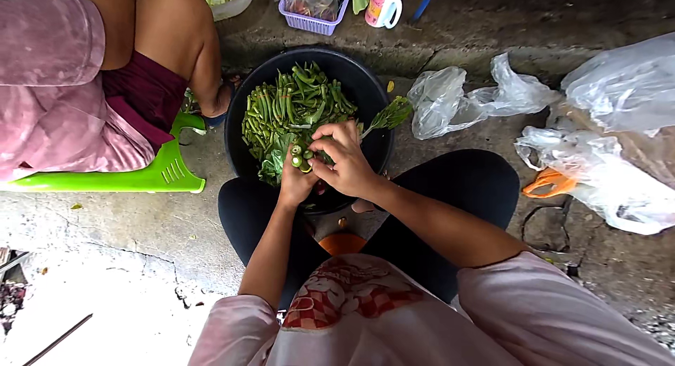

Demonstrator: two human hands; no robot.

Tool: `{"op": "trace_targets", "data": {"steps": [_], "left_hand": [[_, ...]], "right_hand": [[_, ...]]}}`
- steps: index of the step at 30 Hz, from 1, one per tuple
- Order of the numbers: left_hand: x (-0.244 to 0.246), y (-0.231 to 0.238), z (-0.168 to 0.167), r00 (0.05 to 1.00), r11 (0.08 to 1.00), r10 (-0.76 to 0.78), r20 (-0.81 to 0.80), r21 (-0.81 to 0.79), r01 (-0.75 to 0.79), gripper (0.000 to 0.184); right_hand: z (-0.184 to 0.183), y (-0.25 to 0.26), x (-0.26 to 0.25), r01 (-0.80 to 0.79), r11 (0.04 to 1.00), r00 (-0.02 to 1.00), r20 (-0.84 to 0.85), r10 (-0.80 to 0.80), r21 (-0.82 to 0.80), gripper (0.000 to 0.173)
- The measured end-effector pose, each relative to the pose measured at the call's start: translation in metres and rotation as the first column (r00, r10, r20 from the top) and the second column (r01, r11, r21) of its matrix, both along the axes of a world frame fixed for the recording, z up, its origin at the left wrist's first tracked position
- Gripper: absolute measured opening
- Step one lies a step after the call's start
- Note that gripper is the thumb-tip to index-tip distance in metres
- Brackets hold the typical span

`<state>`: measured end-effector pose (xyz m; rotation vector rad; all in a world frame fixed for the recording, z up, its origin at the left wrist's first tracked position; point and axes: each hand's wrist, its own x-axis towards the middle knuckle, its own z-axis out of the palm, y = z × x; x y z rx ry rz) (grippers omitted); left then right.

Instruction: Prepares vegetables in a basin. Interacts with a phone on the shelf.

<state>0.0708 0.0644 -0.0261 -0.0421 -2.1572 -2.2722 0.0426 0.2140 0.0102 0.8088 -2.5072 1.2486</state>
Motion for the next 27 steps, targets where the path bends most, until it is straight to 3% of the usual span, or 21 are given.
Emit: {"op": "trace_targets", "data": {"steps": [10,13,15,17,20,23,25,27], "left_hand": [[0.0,0.0,0.0,0.994,0.996,-0.076,0.08,0.053,0.072,0.062],[-0.002,-0.002,0.003,0.99,0.997,-0.061,0.128,0.051,0.055,0.047],[-0.004,-0.004,0.003,0.968,0.995,-0.04,0.246,0.097,0.016,0.029],[-0.007,-0.006,0.005,0.907,0.991,-0.029,0.419,0.134,-0.031,0.019],[-0.019,-0.006,0.013,0.707,0.994,-0.07,0.703,0.108,-0.009,0.015],[-0.048,-0.006,0.014,0.565,0.993,-0.116,0.817,0.095,0.067,0.027],[-0.083,-0.008,0.01,0.598,0.995,-0.094,0.796,0.059,0.077,0.029],[-0.123,-0.01,0.009,0.708,0.994,0.012,0.706,-0.085,0.067,0.032]], "right_hand": [[0.002,-0.001,-0.003,0.056,0.993,0.989,0.142,-0.041,-0.101,0.018],[0.006,0.008,-0.012,0.04,0.993,0.984,0.175,-0.02,-0.112,0.025],[0.019,0.021,-0.023,0.083,0.987,0.974,0.22,-0.052,-0.135,0.033],[0.036,0.042,-0.034,0.162,0.976,0.953,0.281,-0.116,-0.145,0.037],[0.049,0.074,-0.048,0.29,0.917,0.915,0.36,-0.181,-0.274,0.031],[0.053,0.092,-0.053,0.354,0.844,0.897,0.402,-0.184,-0.403,0.022],[0.053,0.097,-0.053,0.355,0.838,0.9,0.395,-0.185,-0.416,0.019],[0.05,0.101,-0.054,0.356,0.863,0.897,0.392,-0.206,-0.36,0.022]]}}
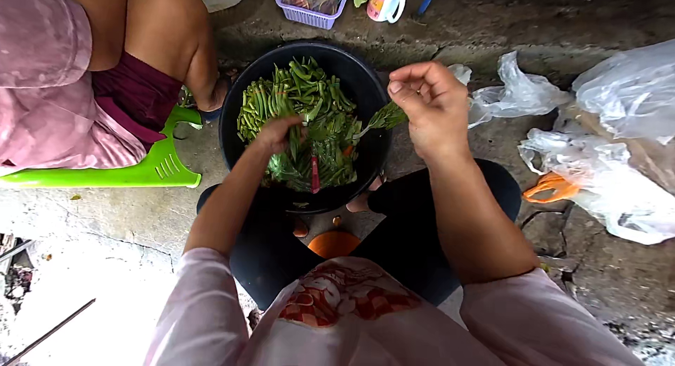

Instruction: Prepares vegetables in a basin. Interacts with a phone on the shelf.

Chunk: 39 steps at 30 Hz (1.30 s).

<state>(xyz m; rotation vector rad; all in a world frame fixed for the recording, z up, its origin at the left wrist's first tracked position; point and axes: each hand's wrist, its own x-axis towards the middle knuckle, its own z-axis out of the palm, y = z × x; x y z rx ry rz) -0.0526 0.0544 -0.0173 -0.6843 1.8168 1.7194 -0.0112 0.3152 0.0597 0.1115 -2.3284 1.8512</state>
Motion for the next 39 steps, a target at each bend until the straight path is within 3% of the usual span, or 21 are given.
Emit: {"op": "trace_targets", "data": {"steps": [2,4,6,9,13,15,17,19,21,24,28,30,32,35,37,39], "left_hand": [[-0.034,-0.008,0.002,0.983,0.964,-0.041,-0.18,-0.265,-0.009,0.056],[-0.056,-0.019,0.003,0.939,0.865,-0.169,-0.301,-0.503,-0.005,0.077],[-0.059,-0.022,-0.002,0.906,0.784,-0.31,-0.288,-0.616,0.072,0.074],[-0.043,-0.018,-0.042,0.883,0.735,-0.46,-0.09,-0.597,0.322,0.047],[0.0,-0.007,-0.123,0.863,0.702,-0.477,0.166,-0.52,0.488,0.033],[0.023,0.002,-0.148,0.817,0.664,-0.519,0.25,-0.484,0.57,0.034],[0.042,0.008,-0.165,0.77,0.638,-0.567,0.291,-0.437,0.635,0.032],[0.049,0.011,-0.183,0.768,0.624,-0.555,0.32,-0.45,0.639,0.032],[0.052,0.017,-0.196,0.785,0.598,-0.51,0.351,-0.511,0.618,0.036],[0.055,0.029,-0.204,0.776,0.497,-0.485,0.402,-0.604,0.623,0.049],[0.065,0.031,-0.213,0.784,0.439,-0.506,0.359,-0.676,0.592,0.049],[0.069,0.031,-0.217,0.767,0.394,-0.535,0.356,-0.697,0.599,0.052],[0.073,0.031,-0.214,0.759,0.388,-0.551,0.347,-0.699,0.601,0.052],[0.067,0.026,-0.196,0.796,0.466,-0.49,0.356,-0.665,0.584,0.054],[0.058,0.015,-0.174,0.879,0.64,-0.377,0.291,-0.604,0.474,0.049],[0.05,0.006,-0.139,0.97,0.828,-0.192,0.152,-0.506,0.243,0.04]], "right_hand": [[-0.006,0.006,-0.002,0.005,0.994,0.999,0.043,-0.01,0.112,0.027],[-0.014,0.008,-0.005,0.003,0.968,0.991,0.127,-0.036,0.249,0.031],[-0.026,0.001,-0.009,-0.06,0.941,0.968,0.248,-0.026,0.333,0.034],[-0.071,-0.036,-0.012,-0.275,0.896,0.858,0.51,0.066,0.348,0.035],[-0.194,-0.108,0.013,-0.524,0.813,0.536,0.84,0.084,0.254,0.04],[-0.25,-0.131,0.037,-0.52,0.795,0.479,0.877,-0.029,0.311,0.049],[-0.274,-0.136,0.06,-0.522,0.762,0.492,0.865,-0.099,0.384,0.052],[-0.277,-0.133,0.062,-0.548,0.727,0.501,0.858,-0.11,0.413,0.052],[-0.273,-0.128,0.05,-0.59,0.717,0.432,0.895,-0.107,0.371,0.059],[-0.271,-0.122,0.035,-0.557,0.777,0.331,0.937,-0.115,0.293,0.067],[-0.253,-0.118,0.032,-0.463,0.872,0.223,0.973,-0.058,0.158,0.038],[-0.243,-0.115,0.036,-0.385,0.914,0.187,0.981,-0.057,0.127,0.036],[-0.229,-0.111,0.042,-0.329,0.932,0.216,0.973,-0.083,0.153,0.033],[-0.21,-0.102,0.051,-0.275,0.942,0.29,0.951,-0.11,0.193,0.032],[-0.198,-0.097,0.054,-0.19,0.963,0.334,0.935,-0.119,0.191,0.029],[-0.184,-0.095,0.056,-0.047,0.989,0.399,0.91,-0.107,0.137,0.024]]}}
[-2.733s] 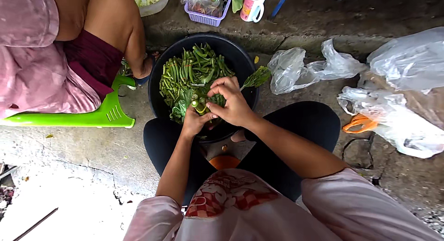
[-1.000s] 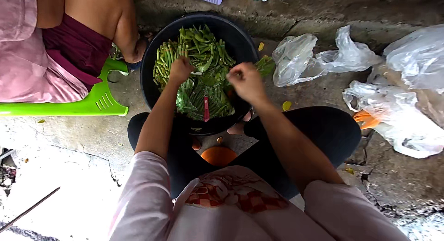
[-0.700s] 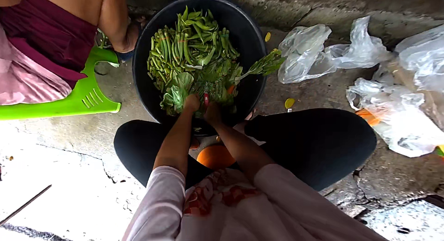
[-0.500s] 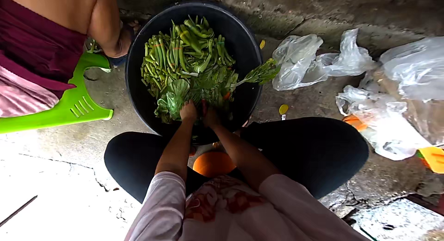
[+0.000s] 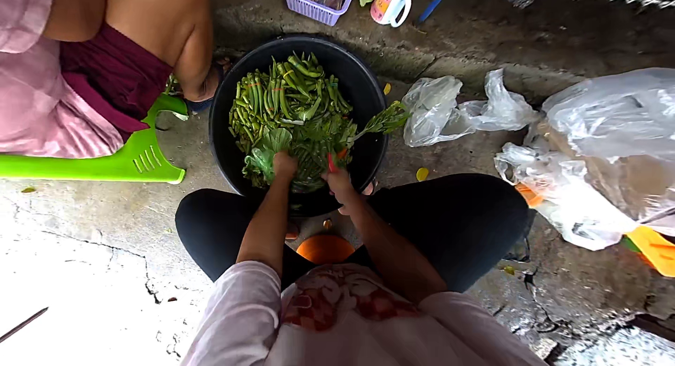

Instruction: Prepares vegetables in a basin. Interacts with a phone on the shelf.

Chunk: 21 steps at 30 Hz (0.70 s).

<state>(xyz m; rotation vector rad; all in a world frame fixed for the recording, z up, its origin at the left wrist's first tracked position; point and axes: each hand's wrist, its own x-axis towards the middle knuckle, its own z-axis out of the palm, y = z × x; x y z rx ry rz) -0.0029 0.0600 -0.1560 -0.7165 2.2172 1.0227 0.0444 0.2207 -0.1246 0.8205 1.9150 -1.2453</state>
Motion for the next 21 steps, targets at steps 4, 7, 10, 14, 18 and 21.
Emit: {"op": "trace_targets", "data": {"steps": [4,7,10,14,18,21], "left_hand": [[0.015,0.003,0.074,0.852,0.74,0.51,-0.119,0.567,-0.363,0.031],[0.046,0.013,0.121,0.782,0.504,0.618,-0.082,0.805,-0.314,0.021],[0.066,0.018,0.143,0.774,0.456,0.616,-0.147,0.868,-0.198,0.022],[0.078,0.012,0.158,0.804,0.554,0.515,-0.298,0.831,-0.047,0.027],[0.072,-0.012,0.184,0.748,0.954,0.097,-0.657,0.275,0.117,0.039],[0.067,0.005,0.2,0.634,0.919,-0.283,-0.72,-0.014,0.393,0.053]], "right_hand": [[0.035,0.0,-0.003,0.304,0.843,0.903,-0.148,-0.404,-0.443,0.024],[0.07,0.004,-0.004,0.299,0.662,0.826,-0.16,-0.54,-0.687,0.02],[0.101,0.011,-0.001,0.178,0.58,0.8,-0.226,-0.555,-0.795,0.014],[0.127,0.028,0.004,0.022,0.66,0.782,-0.399,-0.479,-0.751,0.008],[0.154,0.051,0.002,-0.12,0.881,0.719,-0.652,-0.24,-0.458,0.017],[0.155,0.05,0.002,-0.223,0.938,0.645,-0.762,-0.064,-0.267,0.02]]}}
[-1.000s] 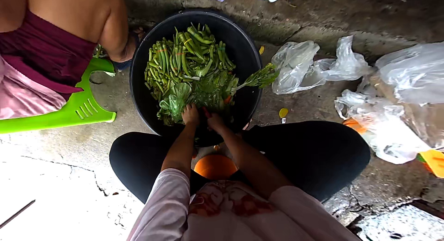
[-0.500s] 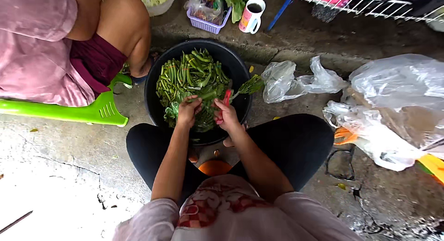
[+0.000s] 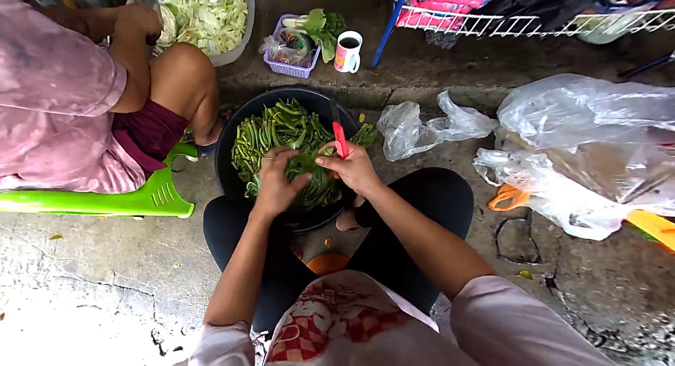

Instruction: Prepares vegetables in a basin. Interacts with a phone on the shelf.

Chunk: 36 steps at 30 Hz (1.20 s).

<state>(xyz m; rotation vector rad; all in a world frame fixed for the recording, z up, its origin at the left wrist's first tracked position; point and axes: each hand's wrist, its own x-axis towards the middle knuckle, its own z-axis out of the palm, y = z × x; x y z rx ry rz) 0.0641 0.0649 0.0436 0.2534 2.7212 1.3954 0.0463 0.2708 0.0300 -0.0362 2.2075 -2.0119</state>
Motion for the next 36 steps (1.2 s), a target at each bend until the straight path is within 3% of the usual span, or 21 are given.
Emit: {"op": "trace_targets", "data": {"steps": [2,5,7,9,12,23,26,28,30,33,36], "left_hand": [[-0.006,0.018,0.0,0.99,0.992,-0.123,0.071,-0.003,0.124,0.052],[-0.015,0.021,-0.013,0.987,0.996,-0.065,0.146,0.063,0.056,0.033],[-0.022,0.01,-0.022,0.985,0.995,-0.007,0.17,0.099,-0.01,0.027],[-0.026,-0.001,-0.035,0.979,0.99,0.009,0.204,0.136,-0.037,0.027],[-0.028,-0.004,-0.049,0.977,0.982,0.01,0.211,0.18,-0.049,0.027],[-0.031,0.0,-0.059,0.983,0.982,0.037,0.179,0.174,-0.068,0.027],[-0.03,-0.002,-0.062,0.984,0.985,0.047,0.173,0.154,-0.074,0.02],[-0.029,-0.004,-0.06,0.981,0.976,0.051,0.186,0.199,-0.088,0.017],[-0.03,-0.007,-0.057,0.969,0.932,0.061,0.241,0.334,-0.142,0.016],[-0.032,-0.017,-0.048,0.934,0.752,0.086,0.346,0.592,-0.289,0.018],[-0.039,-0.04,-0.027,0.928,0.641,0.148,0.342,0.682,-0.353,0.015]], "right_hand": [[-0.004,-0.007,-0.001,-0.055,0.998,0.997,-0.061,0.057,0.029,0.021],[-0.01,-0.005,-0.007,-0.114,0.973,0.978,-0.15,0.145,0.201,0.029],[-0.011,0.003,-0.012,-0.123,0.902,0.969,-0.148,0.2,0.413,0.041],[-0.009,0.007,-0.014,-0.206,0.789,0.959,-0.041,0.28,0.579,0.053],[-0.01,0.003,-0.011,-0.223,0.705,0.944,-0.03,0.328,0.673,0.054],[-0.025,-0.005,-0.018,-0.211,0.678,0.944,-0.033,0.328,0.704,0.056],[-0.042,0.004,-0.029,-0.293,0.649,0.954,0.166,0.251,0.701,0.059],[-0.058,0.015,-0.038,-0.295,0.681,0.949,0.288,0.127,0.671,0.061],[-0.063,0.021,-0.041,-0.247,0.743,0.951,0.303,0.061,0.623,0.06],[-0.071,0.025,-0.036,-0.215,0.76,0.958,0.282,0.043,0.613,0.062],[-0.08,0.016,-0.03,-0.224,0.79,0.941,0.336,0.024,0.571,0.062]]}}
